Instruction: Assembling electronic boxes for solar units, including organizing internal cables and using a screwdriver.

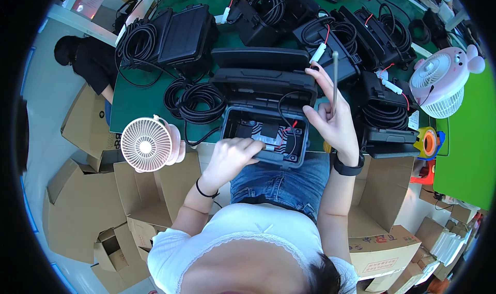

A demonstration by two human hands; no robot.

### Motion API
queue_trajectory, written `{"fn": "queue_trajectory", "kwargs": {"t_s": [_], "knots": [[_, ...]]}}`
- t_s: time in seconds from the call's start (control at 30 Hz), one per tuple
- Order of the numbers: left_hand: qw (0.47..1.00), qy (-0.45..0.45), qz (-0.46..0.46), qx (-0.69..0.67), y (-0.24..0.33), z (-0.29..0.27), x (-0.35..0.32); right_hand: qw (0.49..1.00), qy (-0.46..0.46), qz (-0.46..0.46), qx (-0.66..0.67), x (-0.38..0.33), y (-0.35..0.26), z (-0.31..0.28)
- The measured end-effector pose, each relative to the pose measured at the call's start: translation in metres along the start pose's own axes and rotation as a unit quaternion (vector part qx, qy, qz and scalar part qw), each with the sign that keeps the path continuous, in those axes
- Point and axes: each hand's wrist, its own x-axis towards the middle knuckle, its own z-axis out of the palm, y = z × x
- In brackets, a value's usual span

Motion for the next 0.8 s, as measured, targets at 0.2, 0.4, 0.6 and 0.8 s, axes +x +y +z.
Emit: {"fn": "queue_trajectory", "kwargs": {"t_s": [0.2, 0.4, 0.6, 0.8], "knots": [[0.995, -0.050, -0.090, -0.007, -0.002, -0.011, 0.041, 0.996, -0.007, -0.023, -0.086, -0.008, -0.004, 0.000], [0.989, 0.082, -0.098, 0.079, -0.006, -0.009, 0.038, 0.990, -0.033, 0.013, -0.136, -0.022, 0.006, 0.016], [0.949, 0.305, -0.070, 0.029, -0.025, -0.010, 0.013, 0.984, -0.011, 0.025, -0.177, -0.014, 0.021, 0.022], [0.910, 0.381, -0.163, -0.003, -0.025, 0.010, -0.011, 0.989, 0.003, 0.024, -0.148, -0.017, 0.028, 0.019]]}}
